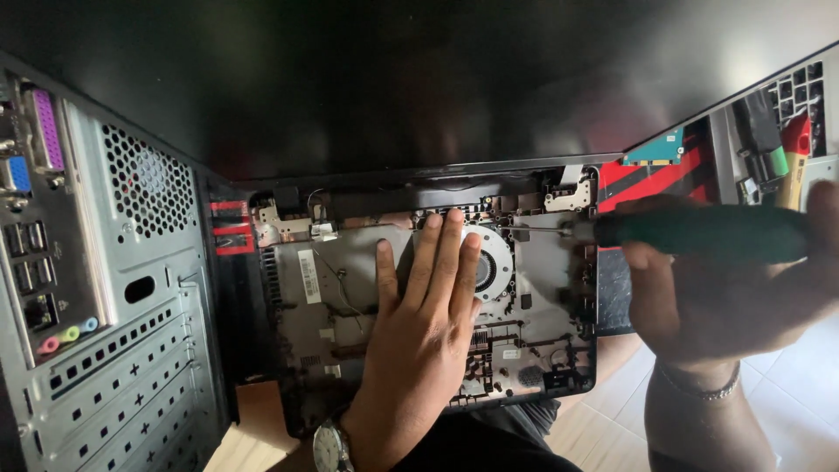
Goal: Installing a cooling fan into a laptop after cleaning the area with a brush.
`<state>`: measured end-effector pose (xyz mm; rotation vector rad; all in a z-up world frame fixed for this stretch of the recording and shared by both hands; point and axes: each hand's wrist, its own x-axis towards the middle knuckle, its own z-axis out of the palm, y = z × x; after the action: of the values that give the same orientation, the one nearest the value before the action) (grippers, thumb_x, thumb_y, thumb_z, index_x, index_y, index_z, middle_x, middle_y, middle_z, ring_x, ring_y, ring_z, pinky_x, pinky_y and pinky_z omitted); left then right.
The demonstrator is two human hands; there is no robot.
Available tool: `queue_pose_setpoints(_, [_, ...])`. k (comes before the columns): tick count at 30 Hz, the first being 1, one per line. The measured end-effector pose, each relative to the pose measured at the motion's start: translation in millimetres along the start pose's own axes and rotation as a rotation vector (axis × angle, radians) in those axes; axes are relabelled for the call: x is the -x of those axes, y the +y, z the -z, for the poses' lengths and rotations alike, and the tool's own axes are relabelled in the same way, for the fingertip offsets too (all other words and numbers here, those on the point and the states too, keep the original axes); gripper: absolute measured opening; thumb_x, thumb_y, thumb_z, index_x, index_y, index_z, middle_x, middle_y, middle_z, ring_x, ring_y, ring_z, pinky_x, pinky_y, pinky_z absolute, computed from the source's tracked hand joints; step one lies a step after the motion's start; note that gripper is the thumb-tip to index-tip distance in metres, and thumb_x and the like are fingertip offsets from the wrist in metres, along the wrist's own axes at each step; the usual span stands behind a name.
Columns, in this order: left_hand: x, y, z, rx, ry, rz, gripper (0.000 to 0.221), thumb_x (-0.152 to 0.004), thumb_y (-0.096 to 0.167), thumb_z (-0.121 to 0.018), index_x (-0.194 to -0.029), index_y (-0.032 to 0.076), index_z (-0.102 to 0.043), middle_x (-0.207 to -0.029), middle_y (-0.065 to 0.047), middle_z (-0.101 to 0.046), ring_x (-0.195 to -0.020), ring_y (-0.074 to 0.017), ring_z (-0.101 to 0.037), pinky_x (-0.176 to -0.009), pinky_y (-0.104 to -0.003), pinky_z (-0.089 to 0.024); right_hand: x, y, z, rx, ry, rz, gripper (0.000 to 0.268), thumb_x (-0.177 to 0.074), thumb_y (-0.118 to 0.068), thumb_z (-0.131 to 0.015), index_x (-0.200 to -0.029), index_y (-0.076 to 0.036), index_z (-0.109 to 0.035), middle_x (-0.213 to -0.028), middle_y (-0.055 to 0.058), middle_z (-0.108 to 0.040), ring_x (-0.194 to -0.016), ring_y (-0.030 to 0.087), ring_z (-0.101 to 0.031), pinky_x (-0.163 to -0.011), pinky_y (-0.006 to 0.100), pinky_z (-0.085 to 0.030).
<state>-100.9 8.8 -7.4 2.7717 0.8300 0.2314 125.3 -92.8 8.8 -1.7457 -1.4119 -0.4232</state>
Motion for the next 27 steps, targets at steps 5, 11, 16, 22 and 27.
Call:
queue_pose_setpoints(5, [0,0,0,-0.017,0.039,0.005,0.07,-0.096,0.033,-0.072,-0.154,0.003,-0.044,-0.163,-0.019,-0.034,-0.152,-0.0332,-0.035,-0.12,-0.062,-0.031,-36,-18,-6,-0.675,-0.313,0.007,0.072,-0.1,-0.004,-0.045,-0.165,-0.026,-0.024,-0.132,0.041,-0.048,-0.112,0.05,-0.067,-0.099,0.058,-0.066])
queue_pose_setpoints(11, [3,0,-2,0.041,0.085,0.012,0.073,-0.097,0.028,-0.076,-0.155,0.003,-0.041,-0.163,-0.018,-0.037,-0.152,-0.034,-0.037,-0.122,-0.061,-0.027,-62,7,-14,-0.502,-0.307,0.495,0.055,-0.105,-0.013,-0.068,-0.152,-0.006,-0.04,-0.131,0.024,-0.047,-0.101,0.034,-0.069,-0.082,0.042,-0.074])
queue_pose_setpoints(16, [3,-1,-1,0.08,0.123,0.02,0.077,-0.094,0.021,-0.079,-0.156,0.003,-0.037,-0.163,-0.018,-0.036,-0.152,-0.0347,-0.037,-0.121,-0.064,-0.032,-66,-7,-25,-0.454,-0.21,0.327,0.038,-0.117,-0.026,-0.041,-0.152,-0.013,-0.041,-0.117,0.03,-0.052,-0.099,0.042,-0.069,-0.08,0.047,-0.07])
queue_pose_setpoints(22, [2,0,0,0.019,0.11,-0.007,0.066,-0.1,0.026,-0.07,-0.155,0.003,-0.042,-0.162,-0.017,-0.038,-0.151,-0.034,-0.037,-0.121,-0.062,-0.029,-86,8,-35,-0.522,-0.163,0.596,0.036,-0.105,-0.026,-0.069,-0.129,-0.002,-0.057,-0.109,0.022,-0.058,-0.084,0.028,-0.07,-0.067,0.036,-0.069])
queue_pose_setpoints(27, [1,-1,-1,0.052,0.086,-0.006,0.071,-0.096,0.025,-0.073,-0.154,0.003,-0.041,-0.164,-0.019,-0.035,-0.152,-0.0343,-0.036,-0.12,-0.064,-0.03,-95,9,-40,-0.697,-0.253,0.662,0.036,-0.099,-0.013,-0.077,-0.124,-0.001,-0.054,-0.111,0.027,-0.057,-0.08,0.027,-0.071,-0.066,0.032,-0.071])
